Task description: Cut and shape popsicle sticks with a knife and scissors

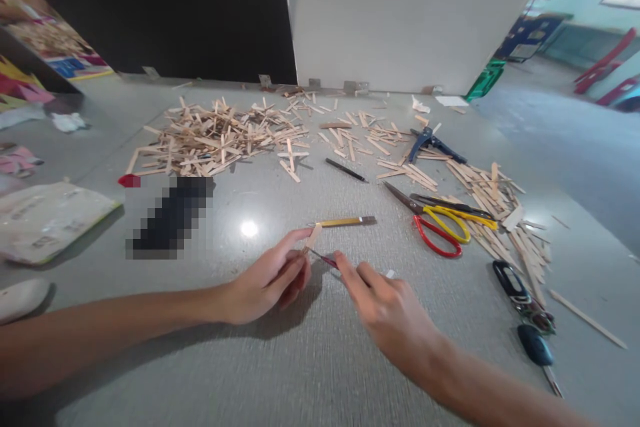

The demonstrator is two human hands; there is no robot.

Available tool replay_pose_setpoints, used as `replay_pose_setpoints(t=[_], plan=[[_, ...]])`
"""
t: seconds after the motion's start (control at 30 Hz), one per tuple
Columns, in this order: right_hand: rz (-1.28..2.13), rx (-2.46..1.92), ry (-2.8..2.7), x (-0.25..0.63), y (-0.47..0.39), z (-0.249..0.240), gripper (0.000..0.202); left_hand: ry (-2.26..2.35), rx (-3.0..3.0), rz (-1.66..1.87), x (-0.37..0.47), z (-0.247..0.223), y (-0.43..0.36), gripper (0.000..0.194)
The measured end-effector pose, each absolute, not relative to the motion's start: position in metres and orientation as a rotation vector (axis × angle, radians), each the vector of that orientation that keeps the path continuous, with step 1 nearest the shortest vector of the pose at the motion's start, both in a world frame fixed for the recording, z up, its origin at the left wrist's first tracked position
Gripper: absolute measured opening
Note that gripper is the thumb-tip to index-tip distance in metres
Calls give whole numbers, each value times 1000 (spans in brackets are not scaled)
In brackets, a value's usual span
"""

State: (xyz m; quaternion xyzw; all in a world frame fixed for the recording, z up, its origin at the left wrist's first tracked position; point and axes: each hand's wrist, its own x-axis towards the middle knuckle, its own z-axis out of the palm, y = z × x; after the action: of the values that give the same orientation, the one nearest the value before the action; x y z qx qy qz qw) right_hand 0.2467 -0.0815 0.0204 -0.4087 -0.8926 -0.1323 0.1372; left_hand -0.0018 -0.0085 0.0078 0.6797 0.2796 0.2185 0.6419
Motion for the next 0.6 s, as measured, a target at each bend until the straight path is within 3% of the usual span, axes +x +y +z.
replay_pose_setpoints(t=[0.17,0.37,0.6], plan=[[-340,-1246,-2610,249,-85,19,46,648,1541,512,-1,9,-10,41],[-357,-1219,-2669,248,-84,25,60,663,1553,504,-1,11,-9,43],[-701,-1312,-2684,231,-81,50,52,700,1710,502,-2,3,-9,35]])
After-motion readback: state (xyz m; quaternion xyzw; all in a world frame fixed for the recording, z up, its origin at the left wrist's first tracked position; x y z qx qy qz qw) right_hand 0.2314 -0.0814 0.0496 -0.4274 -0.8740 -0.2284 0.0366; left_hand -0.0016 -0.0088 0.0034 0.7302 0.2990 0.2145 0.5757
